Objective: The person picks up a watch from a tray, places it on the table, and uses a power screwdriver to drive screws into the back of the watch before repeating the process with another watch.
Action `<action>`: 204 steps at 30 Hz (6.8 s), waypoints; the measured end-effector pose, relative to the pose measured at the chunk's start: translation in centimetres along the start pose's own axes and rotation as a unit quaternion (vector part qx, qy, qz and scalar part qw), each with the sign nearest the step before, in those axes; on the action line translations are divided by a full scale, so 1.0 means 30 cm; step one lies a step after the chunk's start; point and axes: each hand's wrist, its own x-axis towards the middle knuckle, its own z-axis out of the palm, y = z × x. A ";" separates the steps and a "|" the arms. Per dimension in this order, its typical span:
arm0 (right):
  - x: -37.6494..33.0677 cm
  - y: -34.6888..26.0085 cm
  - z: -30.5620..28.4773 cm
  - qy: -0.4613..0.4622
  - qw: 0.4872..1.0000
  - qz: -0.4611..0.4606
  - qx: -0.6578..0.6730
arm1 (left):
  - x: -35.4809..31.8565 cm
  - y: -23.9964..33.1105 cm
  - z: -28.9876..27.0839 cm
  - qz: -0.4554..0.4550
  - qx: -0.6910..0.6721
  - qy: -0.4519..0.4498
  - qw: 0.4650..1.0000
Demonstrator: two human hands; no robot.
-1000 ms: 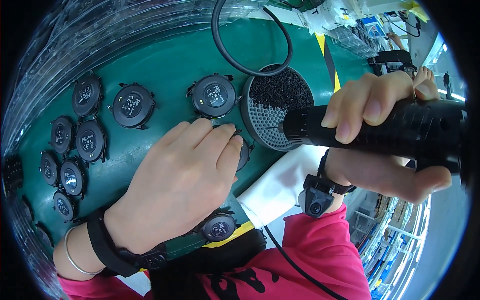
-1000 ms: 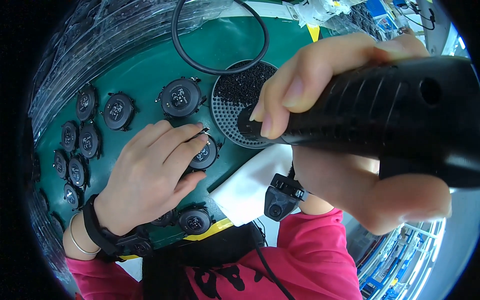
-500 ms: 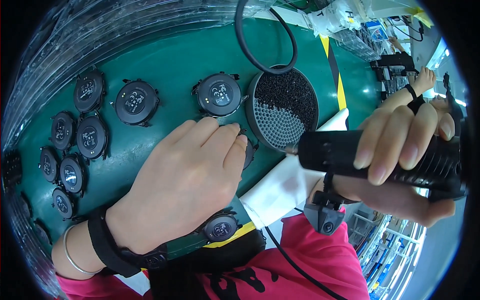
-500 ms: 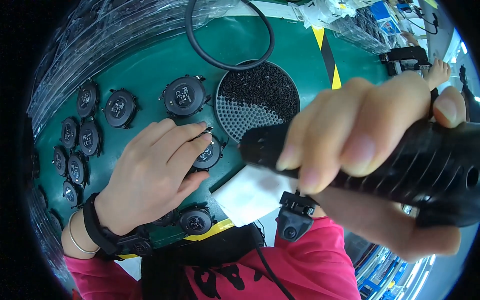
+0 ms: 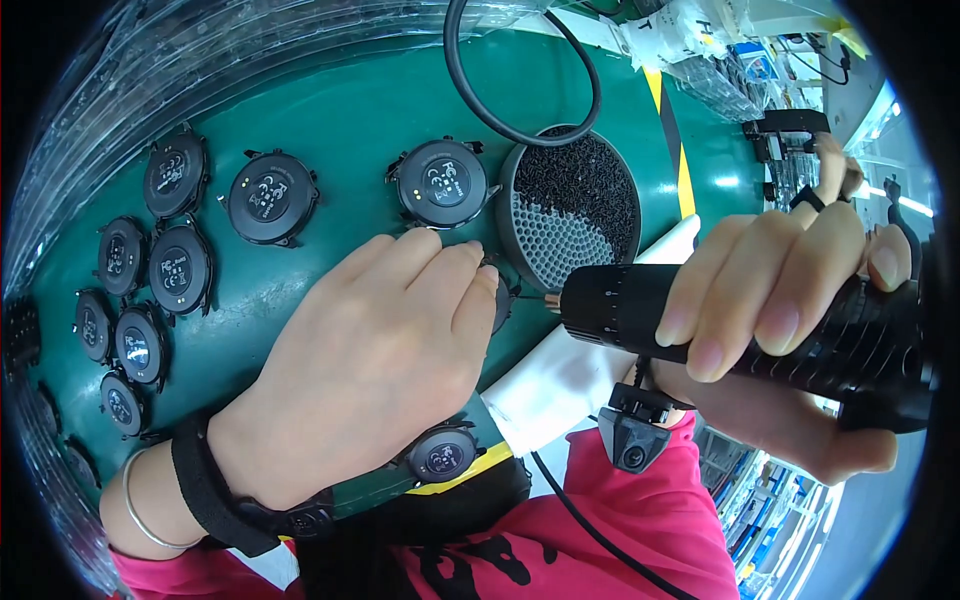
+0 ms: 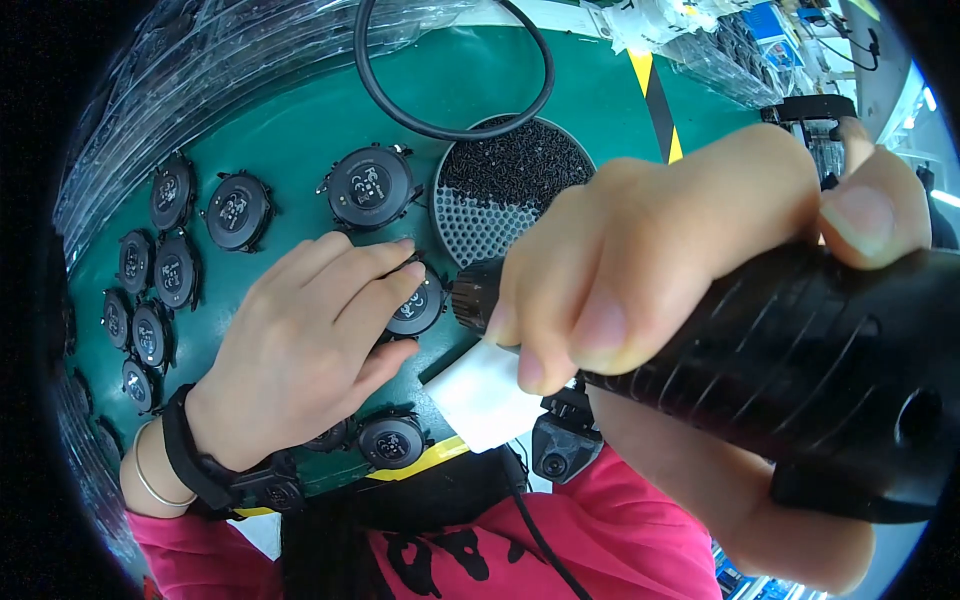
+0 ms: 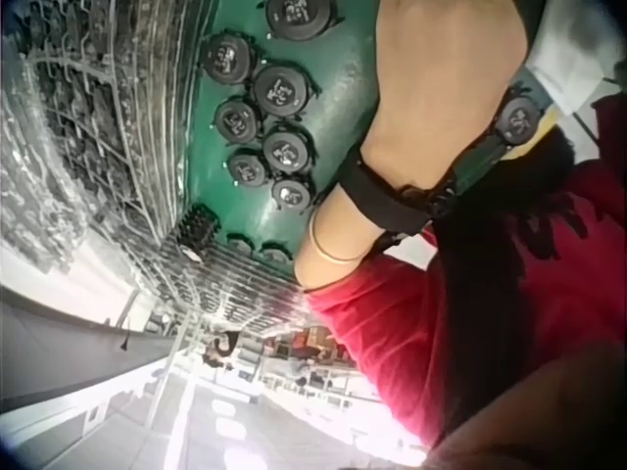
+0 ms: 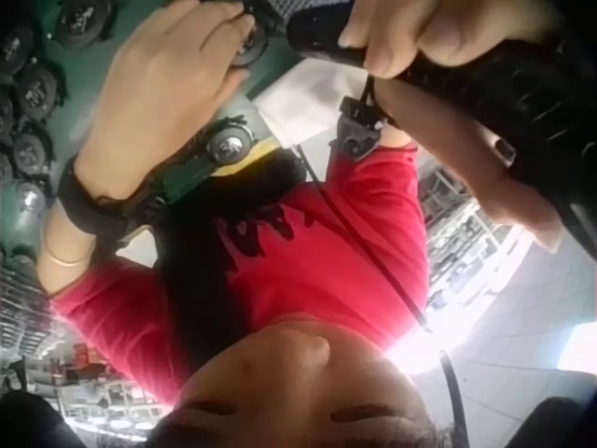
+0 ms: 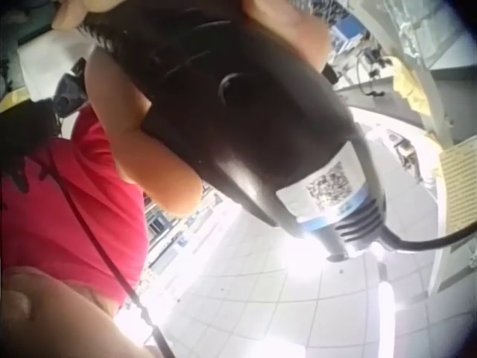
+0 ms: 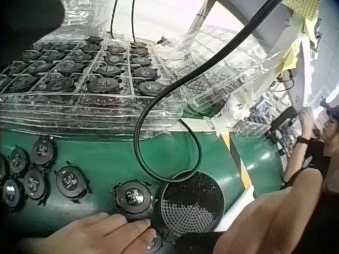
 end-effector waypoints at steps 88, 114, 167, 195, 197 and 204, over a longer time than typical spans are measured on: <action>-0.094 0.065 0.125 0.278 0.951 0.107 0.079 | 0.202 -0.951 -0.799 -0.078 0.170 0.192 0.963; -0.086 0.170 0.030 0.116 0.978 0.071 0.157 | -0.106 -0.178 -0.728 -0.102 0.214 0.043 0.970; -0.063 0.160 0.053 0.166 0.982 0.087 0.020 | -0.218 0.092 -0.140 -0.281 0.077 -0.064 0.955; -0.022 0.038 0.031 0.212 0.971 0.084 -0.069 | 0.041 -0.057 -0.035 0.040 -0.169 -0.115 0.978; -0.025 0.039 0.030 0.199 0.972 0.091 -0.081 | 0.043 -0.068 -0.030 0.030 -0.201 -0.102 0.974; -0.034 0.055 0.008 0.183 0.977 0.068 -0.083 | 0.040 -0.082 -0.024 0.009 -0.267 -0.075 0.961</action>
